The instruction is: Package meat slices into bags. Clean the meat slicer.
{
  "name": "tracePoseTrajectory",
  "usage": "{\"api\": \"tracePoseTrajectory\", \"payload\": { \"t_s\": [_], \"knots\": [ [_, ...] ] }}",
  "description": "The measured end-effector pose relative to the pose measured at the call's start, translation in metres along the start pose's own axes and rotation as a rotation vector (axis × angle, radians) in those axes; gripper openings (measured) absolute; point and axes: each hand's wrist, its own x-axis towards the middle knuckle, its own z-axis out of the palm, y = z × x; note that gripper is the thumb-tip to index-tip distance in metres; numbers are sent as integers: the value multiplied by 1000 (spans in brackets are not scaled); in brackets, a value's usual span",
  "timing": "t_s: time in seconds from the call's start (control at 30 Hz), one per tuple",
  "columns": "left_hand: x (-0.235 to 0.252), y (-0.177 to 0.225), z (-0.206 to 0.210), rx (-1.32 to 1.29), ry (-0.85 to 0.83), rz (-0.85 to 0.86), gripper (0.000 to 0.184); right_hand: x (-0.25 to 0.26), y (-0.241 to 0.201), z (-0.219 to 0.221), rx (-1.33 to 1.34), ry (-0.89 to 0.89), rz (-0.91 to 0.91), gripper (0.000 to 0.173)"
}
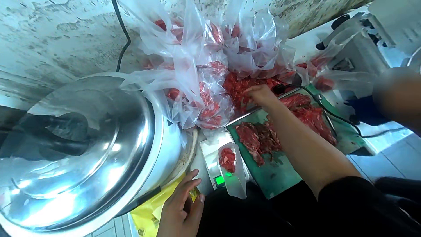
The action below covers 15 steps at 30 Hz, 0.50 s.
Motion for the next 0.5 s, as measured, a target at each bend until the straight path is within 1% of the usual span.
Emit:
{"api": "tracePoseTrajectory", "payload": {
  "t_s": [0.17,0.27,0.4,0.5],
  "knots": [
    [3,-2,5,23,18,36,32,-32,-24,-17,59,-61,-137,22],
    [3,-3,6,30,21,61,31,-54,-45,-27,129,-47,-274,18],
    [2,-5,5,10,28,82,30,-104,-81,-42,114,-80,-490,14],
    [1,-5,5,4,27,78,30,-151,-106,-45,113,-206,-658,13]
  ]
}}
